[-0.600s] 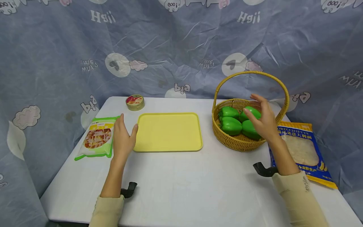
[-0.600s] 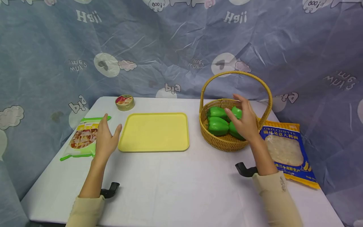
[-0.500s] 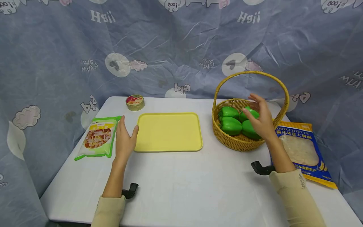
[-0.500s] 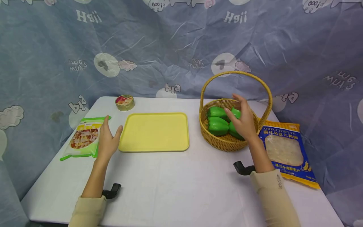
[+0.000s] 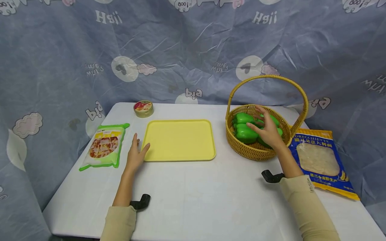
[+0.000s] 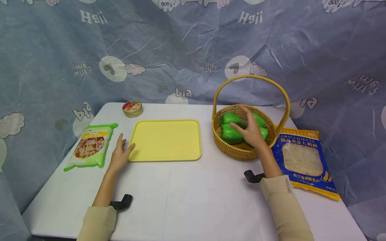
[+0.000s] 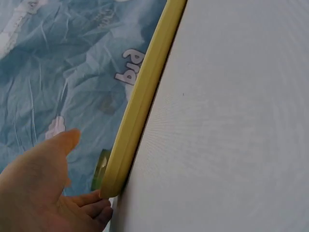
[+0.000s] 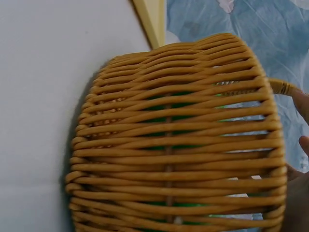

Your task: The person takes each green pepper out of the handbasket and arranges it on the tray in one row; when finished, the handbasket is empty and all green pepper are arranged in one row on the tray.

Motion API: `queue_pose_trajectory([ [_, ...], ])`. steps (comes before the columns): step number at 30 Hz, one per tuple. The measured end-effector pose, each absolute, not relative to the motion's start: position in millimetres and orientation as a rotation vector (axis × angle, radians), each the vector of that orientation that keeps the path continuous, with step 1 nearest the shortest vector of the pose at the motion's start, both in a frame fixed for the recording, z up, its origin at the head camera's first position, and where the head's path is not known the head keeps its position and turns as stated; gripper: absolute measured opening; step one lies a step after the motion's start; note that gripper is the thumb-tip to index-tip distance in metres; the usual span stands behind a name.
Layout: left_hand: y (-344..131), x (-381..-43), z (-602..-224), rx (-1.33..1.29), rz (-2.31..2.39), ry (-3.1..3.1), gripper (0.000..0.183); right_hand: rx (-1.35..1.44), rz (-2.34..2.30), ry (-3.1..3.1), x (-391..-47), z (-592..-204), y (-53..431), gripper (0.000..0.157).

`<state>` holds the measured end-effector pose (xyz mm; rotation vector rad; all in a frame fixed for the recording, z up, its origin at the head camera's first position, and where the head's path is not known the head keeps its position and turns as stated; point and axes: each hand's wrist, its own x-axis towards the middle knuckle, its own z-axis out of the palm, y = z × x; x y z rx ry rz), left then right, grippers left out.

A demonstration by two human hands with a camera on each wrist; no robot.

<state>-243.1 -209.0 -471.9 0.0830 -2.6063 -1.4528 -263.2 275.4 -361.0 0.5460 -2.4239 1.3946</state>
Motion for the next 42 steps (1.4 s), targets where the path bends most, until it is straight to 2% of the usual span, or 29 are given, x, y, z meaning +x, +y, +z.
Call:
queue_pose_trajectory([
  [9, -212.5, -241.2, -480.6, -0.006, -1.386, -2.725, 0.081, 0.627, 1.306, -2.543, -268.2, -380.1, 280.4, 0.076],
  [16, -213.5, -241.0, -487.9, -0.029, -1.325, -2.715, 0.075, 0.509, 1.203, -2.768, -291.0, -407.6, 297.2, 0.084],
  [25, -214.3, -239.4, -492.3, -0.068, -1.269, -2.764, 0.076, 0.524, 1.086, -2.845, -293.5, -411.8, 299.9, 0.08],
  [37, -213.4, -235.8, -488.1, -0.08, -1.22, -2.83, 0.082, 0.537, 0.991, -2.944, -294.6, -410.5, 298.8, 0.083],
  [42, -213.5, -235.6, -488.7, -0.082, -1.217, -2.833, 0.083, 0.543, 0.959, -2.979, -294.5, -408.9, 298.2, 0.079],
])
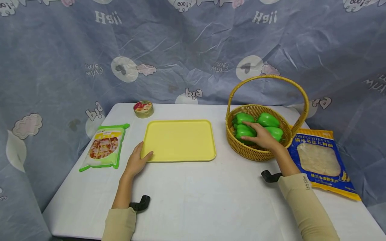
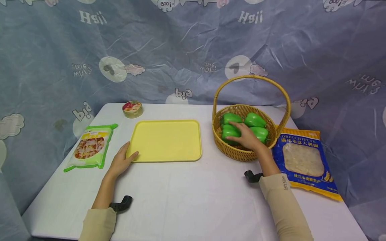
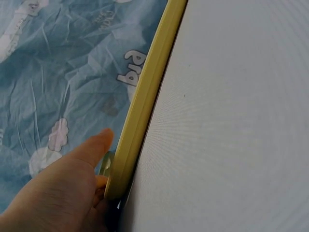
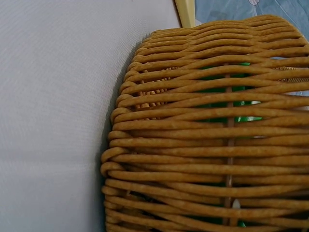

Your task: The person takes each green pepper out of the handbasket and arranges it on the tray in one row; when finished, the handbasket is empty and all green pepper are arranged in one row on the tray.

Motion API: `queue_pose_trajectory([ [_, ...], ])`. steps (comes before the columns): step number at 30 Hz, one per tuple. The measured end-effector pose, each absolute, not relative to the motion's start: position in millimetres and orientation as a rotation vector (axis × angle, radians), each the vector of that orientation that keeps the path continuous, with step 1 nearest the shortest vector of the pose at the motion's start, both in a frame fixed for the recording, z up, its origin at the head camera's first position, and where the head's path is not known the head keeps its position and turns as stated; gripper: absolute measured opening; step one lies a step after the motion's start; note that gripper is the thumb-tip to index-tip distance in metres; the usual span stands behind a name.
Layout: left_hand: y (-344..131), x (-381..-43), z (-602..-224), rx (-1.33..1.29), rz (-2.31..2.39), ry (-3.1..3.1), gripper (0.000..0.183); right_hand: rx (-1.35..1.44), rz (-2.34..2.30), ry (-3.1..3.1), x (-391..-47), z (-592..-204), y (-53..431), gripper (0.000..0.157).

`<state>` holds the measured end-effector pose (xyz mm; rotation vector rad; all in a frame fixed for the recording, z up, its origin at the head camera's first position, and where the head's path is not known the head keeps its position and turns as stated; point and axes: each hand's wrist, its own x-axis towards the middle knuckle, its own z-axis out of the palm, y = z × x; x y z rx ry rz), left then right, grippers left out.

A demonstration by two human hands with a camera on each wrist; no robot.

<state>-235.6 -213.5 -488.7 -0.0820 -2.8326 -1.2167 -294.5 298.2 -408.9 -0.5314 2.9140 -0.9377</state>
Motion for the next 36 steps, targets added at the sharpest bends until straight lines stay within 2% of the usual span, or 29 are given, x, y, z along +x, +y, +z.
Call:
queue_pose_trajectory([
  [23, -214.5, -236.3, -488.8, -0.077, -1.205, -2.84, 0.08, -0.526, -0.928, 2.92, -298.5, -411.7, 301.1, 0.073],
  [36, -215.4, -235.8, -490.2, -0.1, -1.21, -2.823, 0.081, -0.499, -0.974, 2.882, -298.4, -412.7, 300.7, 0.078],
])
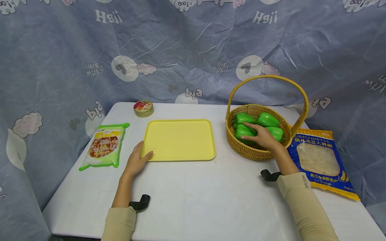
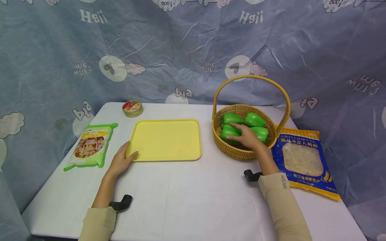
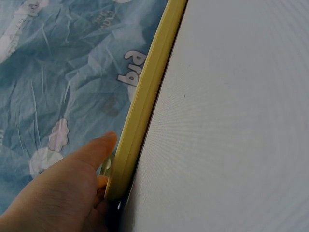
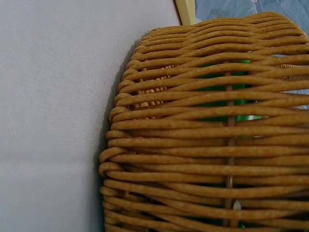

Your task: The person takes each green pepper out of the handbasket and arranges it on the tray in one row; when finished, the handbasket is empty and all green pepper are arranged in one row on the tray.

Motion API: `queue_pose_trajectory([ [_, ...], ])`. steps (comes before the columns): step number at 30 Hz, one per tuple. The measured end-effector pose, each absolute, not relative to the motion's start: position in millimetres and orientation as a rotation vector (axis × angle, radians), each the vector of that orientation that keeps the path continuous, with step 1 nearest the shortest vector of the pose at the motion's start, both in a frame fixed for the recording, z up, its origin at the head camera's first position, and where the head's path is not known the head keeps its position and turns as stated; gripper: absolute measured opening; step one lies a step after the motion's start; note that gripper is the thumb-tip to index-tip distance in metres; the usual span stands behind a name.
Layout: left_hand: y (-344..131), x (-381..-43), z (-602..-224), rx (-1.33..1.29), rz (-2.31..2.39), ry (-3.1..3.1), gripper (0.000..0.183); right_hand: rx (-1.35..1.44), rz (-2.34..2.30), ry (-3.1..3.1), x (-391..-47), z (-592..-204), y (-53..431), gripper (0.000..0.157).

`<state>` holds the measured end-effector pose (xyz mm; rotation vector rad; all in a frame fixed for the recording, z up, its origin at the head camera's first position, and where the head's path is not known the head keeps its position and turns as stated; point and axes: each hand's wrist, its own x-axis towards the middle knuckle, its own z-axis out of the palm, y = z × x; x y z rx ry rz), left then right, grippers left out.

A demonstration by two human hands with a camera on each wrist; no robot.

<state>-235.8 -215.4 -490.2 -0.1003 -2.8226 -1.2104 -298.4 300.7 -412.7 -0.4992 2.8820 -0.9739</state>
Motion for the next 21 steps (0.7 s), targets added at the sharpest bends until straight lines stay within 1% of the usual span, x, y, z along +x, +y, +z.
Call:
queue_pose_trajectory([
  [6, -216.3, -235.1, -490.1, -0.087, -1.213, -2.823, 0.08, -0.5, -0.986, 2.877, -298.5, -412.9, 300.5, 0.08],
  [21, -215.1, -235.3, -491.1, -0.095, -1.212, -2.814, 0.08, -0.508, -0.908, 2.987, -295.5, -411.6, 299.5, 0.077],
])
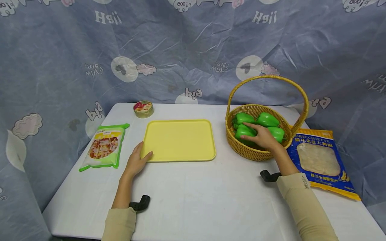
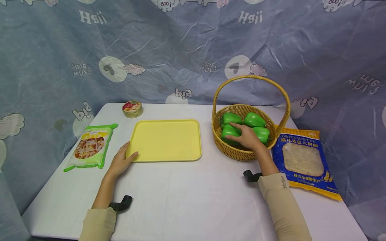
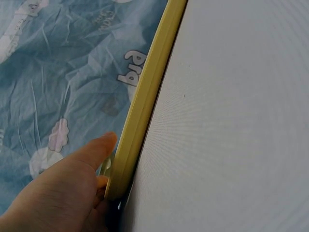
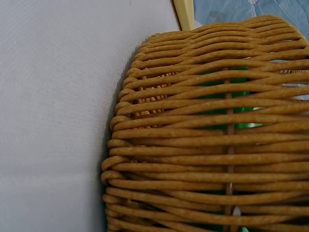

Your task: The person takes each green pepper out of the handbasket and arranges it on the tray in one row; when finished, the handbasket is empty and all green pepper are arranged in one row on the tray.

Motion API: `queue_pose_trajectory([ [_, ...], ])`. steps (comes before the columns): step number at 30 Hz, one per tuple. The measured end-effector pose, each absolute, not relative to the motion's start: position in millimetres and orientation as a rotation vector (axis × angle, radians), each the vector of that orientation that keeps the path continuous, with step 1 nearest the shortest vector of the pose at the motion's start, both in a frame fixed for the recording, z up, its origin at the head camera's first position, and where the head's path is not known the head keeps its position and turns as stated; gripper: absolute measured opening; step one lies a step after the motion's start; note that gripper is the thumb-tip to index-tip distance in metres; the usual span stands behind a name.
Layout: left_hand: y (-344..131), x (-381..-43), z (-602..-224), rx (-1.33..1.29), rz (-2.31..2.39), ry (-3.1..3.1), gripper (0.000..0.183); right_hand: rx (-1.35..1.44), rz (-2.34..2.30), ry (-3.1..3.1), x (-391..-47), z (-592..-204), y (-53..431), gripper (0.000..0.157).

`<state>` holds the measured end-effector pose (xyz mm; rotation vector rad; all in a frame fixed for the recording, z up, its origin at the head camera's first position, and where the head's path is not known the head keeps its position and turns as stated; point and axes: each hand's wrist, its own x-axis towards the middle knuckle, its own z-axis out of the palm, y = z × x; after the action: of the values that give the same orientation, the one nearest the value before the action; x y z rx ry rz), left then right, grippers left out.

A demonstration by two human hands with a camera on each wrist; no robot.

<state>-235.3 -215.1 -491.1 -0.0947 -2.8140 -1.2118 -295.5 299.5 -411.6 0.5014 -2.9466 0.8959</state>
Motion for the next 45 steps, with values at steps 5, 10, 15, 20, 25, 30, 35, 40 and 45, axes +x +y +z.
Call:
queue_pose_trajectory([
  [5, -216.7, -234.6, -492.0, -0.102, -1.206, -2.807, 0.079, 0.497, 0.902, -2.943, -295.9, -411.6, 298.2, 0.078],
  [10, -218.0, -233.3, -490.9, -0.116, -1.214, -2.799, 0.078, 0.467, 0.929, -2.934, -297.7, -412.9, 300.0, 0.08],
  [15, -219.5, -231.1, -491.1, -0.118, -1.244, -2.799, 0.077, 0.419, 0.948, -2.898, -297.7, -411.8, 302.0, 0.081],
  [20, -219.5, -229.8, -491.0, -0.112, -1.259, -2.797, 0.076, 0.363, 0.996, -2.838, -292.1, -406.5, 301.7, 0.078],
  [25, -220.0, -228.3, -489.8, -0.112, -1.262, -2.803, 0.075, 0.297, 1.025, -2.803, -283.9, -400.7, 302.2, 0.076],
  [30, -220.4, -226.0, -490.3, -0.128, -1.282, -2.805, 0.069, 0.26, 1.04, -2.739, -272.4, -393.0, 301.9, 0.075],
  [35, -221.0, -224.5, -492.2, -0.148, -1.303, -2.813, 0.068, 0.245, 1.05, -2.596, -257.9, -382.8, 299.3, 0.069],
  [40, -221.4, -222.0, -492.4, -0.132, -1.311, -2.831, 0.068, 0.299, 1.072, -2.441, -243.2, -368.5, 289.2, 0.068],
  [45, -220.8, -222.2, -488.1, -0.148, -1.302, -2.839, 0.069, 0.389, 1.067, -2.293, -229.8, -345.6, 264.0, 0.07],
])
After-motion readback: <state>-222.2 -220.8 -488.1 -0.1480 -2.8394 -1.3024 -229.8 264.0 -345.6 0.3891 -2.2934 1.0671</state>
